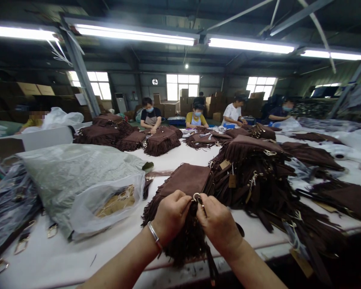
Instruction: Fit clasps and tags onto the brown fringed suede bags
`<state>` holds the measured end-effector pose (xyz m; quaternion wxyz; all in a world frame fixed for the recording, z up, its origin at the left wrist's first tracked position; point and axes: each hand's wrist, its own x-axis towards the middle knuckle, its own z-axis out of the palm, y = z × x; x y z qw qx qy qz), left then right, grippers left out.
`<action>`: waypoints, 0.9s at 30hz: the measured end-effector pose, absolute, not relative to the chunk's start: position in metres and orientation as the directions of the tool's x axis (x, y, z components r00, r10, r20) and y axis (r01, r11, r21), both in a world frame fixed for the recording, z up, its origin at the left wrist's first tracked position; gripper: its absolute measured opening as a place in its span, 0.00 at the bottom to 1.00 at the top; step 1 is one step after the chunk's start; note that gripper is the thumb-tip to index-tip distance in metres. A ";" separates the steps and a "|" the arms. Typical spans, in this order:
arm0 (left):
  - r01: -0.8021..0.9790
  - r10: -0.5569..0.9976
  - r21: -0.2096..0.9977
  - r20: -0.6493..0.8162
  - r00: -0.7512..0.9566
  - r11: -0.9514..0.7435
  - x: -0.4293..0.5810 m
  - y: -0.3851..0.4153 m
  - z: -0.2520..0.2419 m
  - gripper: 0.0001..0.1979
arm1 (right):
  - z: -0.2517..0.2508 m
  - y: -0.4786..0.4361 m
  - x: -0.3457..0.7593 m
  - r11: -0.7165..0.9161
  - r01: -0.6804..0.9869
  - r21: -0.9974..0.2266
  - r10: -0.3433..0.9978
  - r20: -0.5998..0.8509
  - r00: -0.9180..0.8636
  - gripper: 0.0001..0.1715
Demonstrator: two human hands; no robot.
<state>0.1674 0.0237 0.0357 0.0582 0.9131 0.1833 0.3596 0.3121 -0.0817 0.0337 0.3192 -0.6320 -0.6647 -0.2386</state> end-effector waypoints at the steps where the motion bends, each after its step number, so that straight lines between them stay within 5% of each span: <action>1: 0.290 0.357 0.213 0.642 0.678 -0.933 0.168 0.025 0.033 0.08 | 0.032 -0.079 0.312 0.075 0.996 -0.056 0.695 0.719 -0.012 0.15; 7: 0.246 0.294 0.171 0.696 0.655 -0.954 0.170 0.026 0.020 0.10 | 0.026 -0.072 0.307 0.011 0.974 0.228 0.737 0.656 -0.162 0.16; 14: 0.210 0.323 0.245 0.716 0.619 -0.946 0.174 0.027 0.018 0.11 | 0.010 -0.088 0.300 -0.028 0.970 0.240 0.688 0.709 -0.155 0.15; 22: 0.123 0.391 0.417 0.655 0.647 -0.901 0.116 0.042 0.021 0.07 | -0.040 -0.136 0.368 0.010 0.996 -0.085 0.789 0.612 0.044 0.17; 27: 0.385 0.649 0.528 0.536 0.540 -0.757 0.042 0.072 -0.002 0.08 | -0.127 -0.171 0.404 0.030 0.995 -0.096 0.759 0.650 0.040 0.18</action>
